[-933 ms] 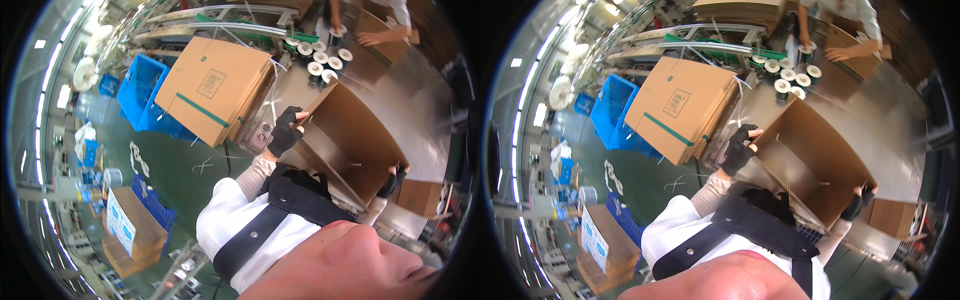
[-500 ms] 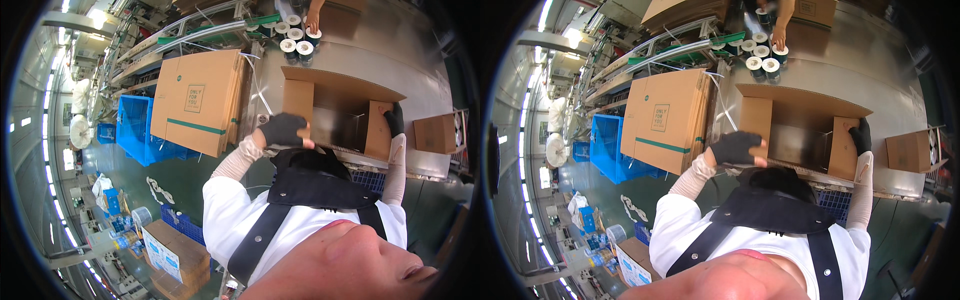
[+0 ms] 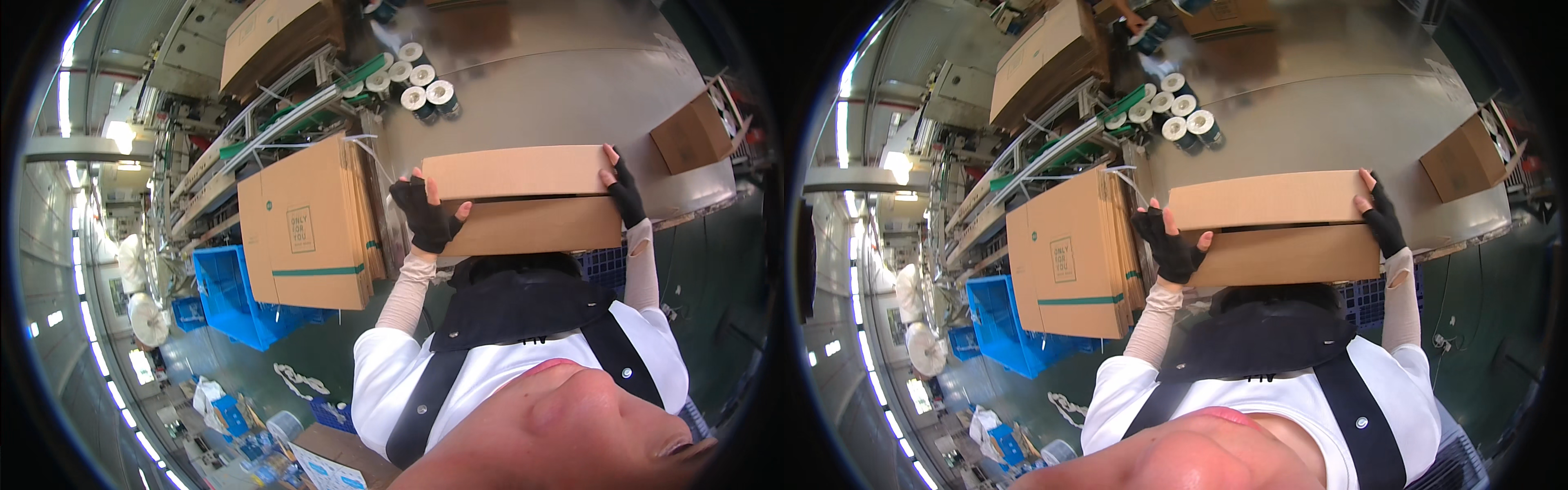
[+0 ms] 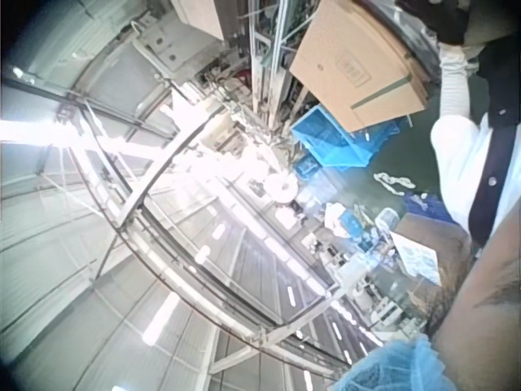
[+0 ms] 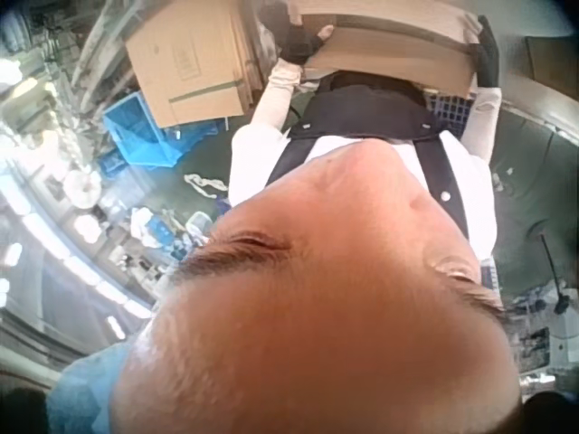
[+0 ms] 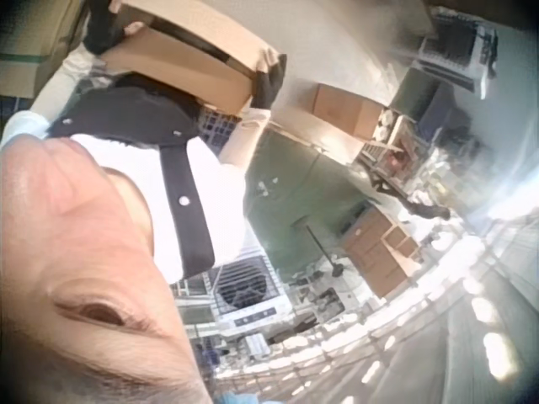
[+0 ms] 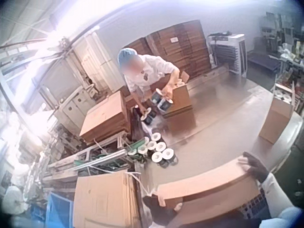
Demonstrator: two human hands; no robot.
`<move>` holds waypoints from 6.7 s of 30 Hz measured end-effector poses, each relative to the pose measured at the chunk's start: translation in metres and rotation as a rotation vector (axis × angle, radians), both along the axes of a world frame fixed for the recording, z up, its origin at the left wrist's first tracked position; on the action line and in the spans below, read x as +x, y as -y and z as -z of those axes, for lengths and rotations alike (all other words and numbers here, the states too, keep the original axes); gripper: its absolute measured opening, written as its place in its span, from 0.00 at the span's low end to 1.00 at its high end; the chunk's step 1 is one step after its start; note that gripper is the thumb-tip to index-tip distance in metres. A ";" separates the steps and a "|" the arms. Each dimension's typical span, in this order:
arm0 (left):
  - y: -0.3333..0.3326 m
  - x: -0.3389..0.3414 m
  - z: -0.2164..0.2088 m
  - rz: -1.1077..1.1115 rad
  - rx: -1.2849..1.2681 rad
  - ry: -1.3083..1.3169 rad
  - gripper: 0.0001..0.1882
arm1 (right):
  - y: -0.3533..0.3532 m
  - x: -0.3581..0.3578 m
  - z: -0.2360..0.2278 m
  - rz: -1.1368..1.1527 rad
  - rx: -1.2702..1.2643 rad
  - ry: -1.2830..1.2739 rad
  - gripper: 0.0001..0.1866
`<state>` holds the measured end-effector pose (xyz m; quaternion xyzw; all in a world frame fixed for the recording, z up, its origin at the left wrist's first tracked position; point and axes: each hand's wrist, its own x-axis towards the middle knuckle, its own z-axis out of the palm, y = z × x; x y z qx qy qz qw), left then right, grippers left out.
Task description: The person assembles a cardboard box and packs multiple cylindrical cans into it from a nearby table. The person then closes the box flaps and places the filled box onto a stack of other boxes.
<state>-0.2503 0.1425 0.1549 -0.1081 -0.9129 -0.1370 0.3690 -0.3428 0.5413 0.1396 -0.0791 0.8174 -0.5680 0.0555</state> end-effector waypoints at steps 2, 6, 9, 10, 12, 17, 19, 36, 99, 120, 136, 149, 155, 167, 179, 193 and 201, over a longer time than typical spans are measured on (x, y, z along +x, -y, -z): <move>-0.008 -0.006 -0.011 -0.031 0.009 0.213 0.39 | 0.004 0.005 -0.003 0.037 -0.057 0.088 0.35; 0.006 -0.020 0.004 0.024 0.097 0.464 0.34 | 0.019 0.000 -0.002 0.002 -0.107 0.059 0.38; 0.045 -0.025 0.009 0.074 0.228 0.520 0.29 | 0.019 0.000 0.004 -0.088 -0.662 0.281 0.32; 0.071 -0.021 0.019 0.083 0.245 0.513 0.26 | 0.019 0.004 0.007 -0.067 -0.664 0.458 0.30; 0.130 -0.016 0.033 0.120 0.255 0.570 0.25 | 0.034 0.013 0.038 -0.049 -0.469 0.608 0.29; 0.244 0.009 0.047 -0.493 -0.099 0.962 0.20 | 0.058 0.069 0.136 0.082 -0.128 0.788 0.40; 0.283 0.030 0.073 -0.385 0.221 0.820 0.25 | 0.061 0.065 0.138 0.065 -0.348 0.743 0.28; 0.001 0.012 0.236 0.271 0.519 1.207 0.32 | 0.014 0.046 -0.126 -0.033 -0.333 -0.369 0.26; -0.748 0.104 0.018 1.101 0.262 0.626 0.36 | -0.377 0.562 0.018 1.619 0.027 0.424 0.14; -1.119 0.197 -0.020 1.737 0.080 0.237 0.35 | -0.652 0.856 -0.032 1.931 0.878 0.688 0.27; -1.414 0.664 -0.045 2.333 0.101 -0.361 0.40 | -0.803 1.142 -0.088 2.084 1.706 0.748 0.34; -1.556 0.829 -0.075 2.322 0.163 -0.486 0.45 | -0.895 1.184 -0.095 2.303 1.812 0.770 0.35; -1.548 0.831 -0.072 2.344 0.429 -0.600 0.38 | -0.900 1.175 -0.095 2.401 1.818 0.506 0.30; -1.563 0.841 -0.060 2.373 0.607 -0.581 0.35 | -0.904 1.191 -0.079 2.304 1.985 0.344 0.29; -1.556 0.831 -0.063 2.418 0.550 -0.459 0.33 | -0.907 1.187 -0.076 2.333 1.976 0.454 0.30; -1.527 0.800 -0.004 2.467 0.356 -0.074 0.36 | -0.915 1.212 -0.043 2.006 2.403 0.121 0.30; -1.201 0.469 0.409 1.436 -0.827 0.876 0.33 | -0.902 1.139 0.177 2.027 1.512 0.160 0.27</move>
